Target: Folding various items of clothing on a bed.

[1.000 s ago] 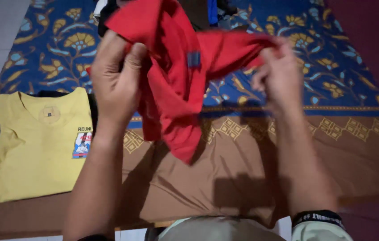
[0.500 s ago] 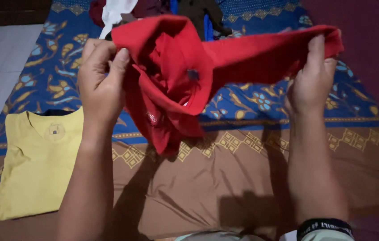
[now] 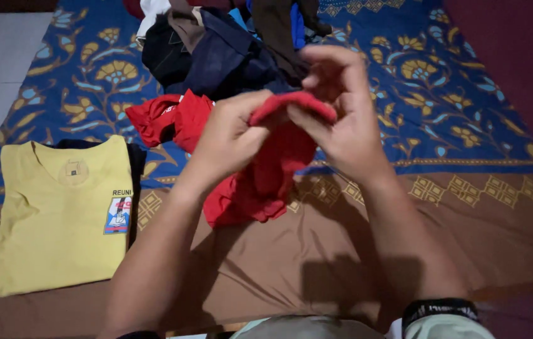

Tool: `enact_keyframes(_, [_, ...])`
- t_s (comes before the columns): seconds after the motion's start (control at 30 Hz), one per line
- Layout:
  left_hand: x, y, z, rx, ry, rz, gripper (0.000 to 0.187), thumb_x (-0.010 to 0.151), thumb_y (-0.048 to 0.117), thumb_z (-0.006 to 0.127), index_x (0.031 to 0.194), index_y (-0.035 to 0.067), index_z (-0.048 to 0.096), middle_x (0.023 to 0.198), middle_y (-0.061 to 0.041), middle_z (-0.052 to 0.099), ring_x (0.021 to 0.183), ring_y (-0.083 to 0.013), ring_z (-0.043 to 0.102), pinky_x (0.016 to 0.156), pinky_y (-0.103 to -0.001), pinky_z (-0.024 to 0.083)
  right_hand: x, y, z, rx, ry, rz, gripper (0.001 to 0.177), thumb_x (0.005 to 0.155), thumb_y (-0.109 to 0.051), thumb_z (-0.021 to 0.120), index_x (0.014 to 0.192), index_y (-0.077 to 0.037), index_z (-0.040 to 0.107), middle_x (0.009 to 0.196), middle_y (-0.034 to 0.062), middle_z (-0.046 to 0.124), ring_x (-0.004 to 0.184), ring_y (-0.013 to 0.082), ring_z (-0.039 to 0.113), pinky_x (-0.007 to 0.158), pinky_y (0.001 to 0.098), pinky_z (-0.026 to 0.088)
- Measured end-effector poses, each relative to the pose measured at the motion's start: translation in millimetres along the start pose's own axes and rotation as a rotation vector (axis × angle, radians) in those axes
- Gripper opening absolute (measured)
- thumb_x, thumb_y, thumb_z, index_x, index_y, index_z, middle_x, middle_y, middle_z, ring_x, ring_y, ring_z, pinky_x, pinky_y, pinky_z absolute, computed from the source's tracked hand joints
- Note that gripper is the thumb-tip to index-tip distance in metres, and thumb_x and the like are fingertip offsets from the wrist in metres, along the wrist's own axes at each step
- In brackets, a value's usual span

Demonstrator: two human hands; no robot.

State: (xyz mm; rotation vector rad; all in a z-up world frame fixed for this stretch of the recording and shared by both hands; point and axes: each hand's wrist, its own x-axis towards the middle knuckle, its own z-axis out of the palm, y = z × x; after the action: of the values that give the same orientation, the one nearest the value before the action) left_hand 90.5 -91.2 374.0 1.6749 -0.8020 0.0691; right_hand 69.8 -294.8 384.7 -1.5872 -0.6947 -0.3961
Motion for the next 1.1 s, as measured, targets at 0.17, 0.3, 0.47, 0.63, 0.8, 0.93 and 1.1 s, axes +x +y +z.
enact_keyframes(0.17, [1.8,39.9,-21.8,0.342,0.175,0.300,0.036,0.078,-0.006,0.053,0.109,0.000,0.068,0.097,-0.015,0.068,0.093,-0.0303,0.070,0.085,-0.034,0.055,-61.9,80.3,41.7,-0.058,-0.052,0.198,0.074,0.093,-0.003,0.077,0.149,-0.006,0.028,0.127,0.0086,0.060,0.116,0.0173,0.062,0.101,0.0339,0.053])
enact_keyframes(0.3, [0.0,55.3,-29.9,0.463,0.227,0.347,0.033,0.083,-0.007,0.058,0.113,0.000,0.070,0.095,-0.015,0.064,0.088,-0.0305,0.068,0.078,-0.032,0.053,-104.4,150.4,63.5,-0.302,-0.093,0.395,0.041,0.091,-0.001,0.068,0.131,-0.007,0.058,0.116,0.0052,0.066,0.103,0.0156,0.066,0.090,0.0320,0.056])
enact_keyframes(0.47, [-9.7,60.6,-53.8,0.496,0.275,0.399,0.022,0.091,-0.006,0.060,0.112,-0.001,0.067,0.096,-0.014,0.065,0.093,-0.0287,0.068,0.083,-0.031,0.053,-80.4,205.8,21.0,-0.182,0.076,0.382,0.041,0.087,0.006,0.050,0.124,-0.006,0.062,0.115,0.0037,0.066,0.106,0.0142,0.063,0.094,0.0304,0.053])
enact_keyframes(0.63, [-22.3,51.1,-97.1,0.734,0.386,0.353,0.021,0.091,-0.007,0.060,0.111,-0.002,0.065,0.098,-0.020,0.067,0.094,-0.0348,0.069,0.082,-0.036,0.052,-29.7,136.6,-49.3,-0.267,0.316,0.277,0.030,0.100,0.007,0.043,0.123,-0.004,0.058,0.115,0.0046,0.063,0.109,0.0144,0.060,0.100,0.0295,0.049])
enact_keyframes(0.8, [-33.1,35.6,-148.0,0.802,0.397,0.418,0.046,0.086,-0.013,0.043,0.124,-0.003,0.066,0.112,-0.022,0.069,0.105,-0.0370,0.071,0.093,-0.034,0.055,-6.6,36.2,-86.2,-0.440,0.165,-0.044,0.013,0.110,0.002,0.056,0.120,-0.003,0.061,0.108,0.0043,0.067,0.099,0.0098,0.064,0.092,0.0259,0.053])
enact_keyframes(0.93, [-41.6,34.7,-155.9,0.807,0.392,0.272,0.035,0.093,-0.009,0.049,0.121,0.001,0.069,0.105,-0.020,0.069,0.096,-0.0340,0.073,0.086,-0.032,0.055,7.9,-22.0,-80.2,-0.813,0.019,-0.013,0.025,0.091,-0.013,0.078,0.112,-0.004,0.069,0.095,0.0095,0.071,0.085,0.0181,0.068,0.078,0.0324,0.054])
enact_keyframes(1.1, [-40.3,49.2,-141.2,1.095,0.163,0.232,0.038,0.075,0.016,0.077,0.109,0.001,0.071,0.091,-0.019,0.068,0.083,-0.0395,0.067,0.074,-0.043,0.053,-3.5,14.7,-95.3,-1.186,-0.263,0.251,0.054,0.067,-0.031,0.093,0.118,-0.018,0.078,0.086,0.0127,0.074,0.076,0.0306,0.070,0.074,0.0427,0.056])
